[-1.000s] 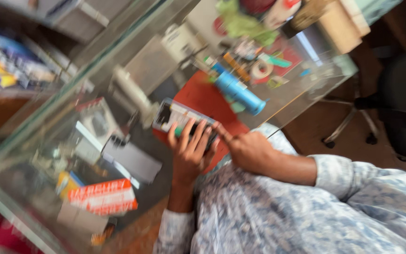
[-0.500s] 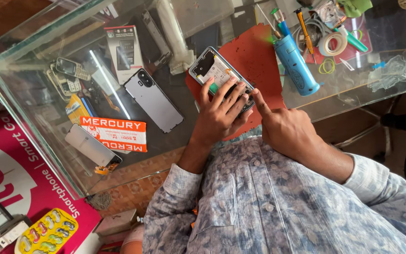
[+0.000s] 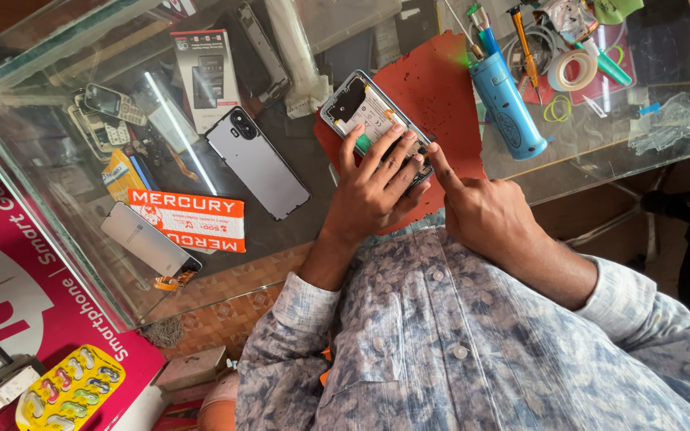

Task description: The person uses a screwdriver to remove screws from a disassembled smartphone. They then use a heat gun to warm the edges of the device and a metal prying tool to separate the internal components from the frame.

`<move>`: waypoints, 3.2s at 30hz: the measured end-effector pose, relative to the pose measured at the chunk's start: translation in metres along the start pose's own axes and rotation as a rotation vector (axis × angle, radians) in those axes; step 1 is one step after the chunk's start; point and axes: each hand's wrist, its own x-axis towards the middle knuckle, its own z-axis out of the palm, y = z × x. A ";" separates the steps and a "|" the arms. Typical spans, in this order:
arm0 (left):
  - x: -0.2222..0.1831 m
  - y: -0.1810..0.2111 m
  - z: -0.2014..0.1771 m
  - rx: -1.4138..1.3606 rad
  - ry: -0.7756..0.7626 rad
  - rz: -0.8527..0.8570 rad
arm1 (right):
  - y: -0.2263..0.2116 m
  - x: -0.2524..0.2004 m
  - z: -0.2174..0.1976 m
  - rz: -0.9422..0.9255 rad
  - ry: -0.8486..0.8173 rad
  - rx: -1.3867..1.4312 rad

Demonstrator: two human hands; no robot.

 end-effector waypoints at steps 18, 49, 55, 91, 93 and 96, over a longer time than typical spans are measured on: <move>0.000 -0.001 0.000 -0.007 -0.011 0.000 | 0.001 -0.002 0.005 0.036 -0.067 -0.081; 0.000 -0.001 -0.002 -0.025 -0.020 -0.018 | -0.003 0.009 -0.009 -0.019 0.033 0.095; 0.000 -0.001 -0.003 -0.021 -0.030 -0.022 | -0.002 0.008 -0.009 0.005 -0.007 0.119; 0.003 0.000 -0.004 -0.001 -0.028 -0.009 | -0.001 0.007 -0.007 0.029 -0.057 -0.061; 0.002 0.001 -0.003 -0.009 -0.032 -0.007 | -0.001 0.003 -0.007 0.017 -0.074 -0.065; 0.003 -0.001 -0.005 -0.008 -0.034 -0.005 | -0.001 0.006 -0.008 0.018 -0.074 -0.058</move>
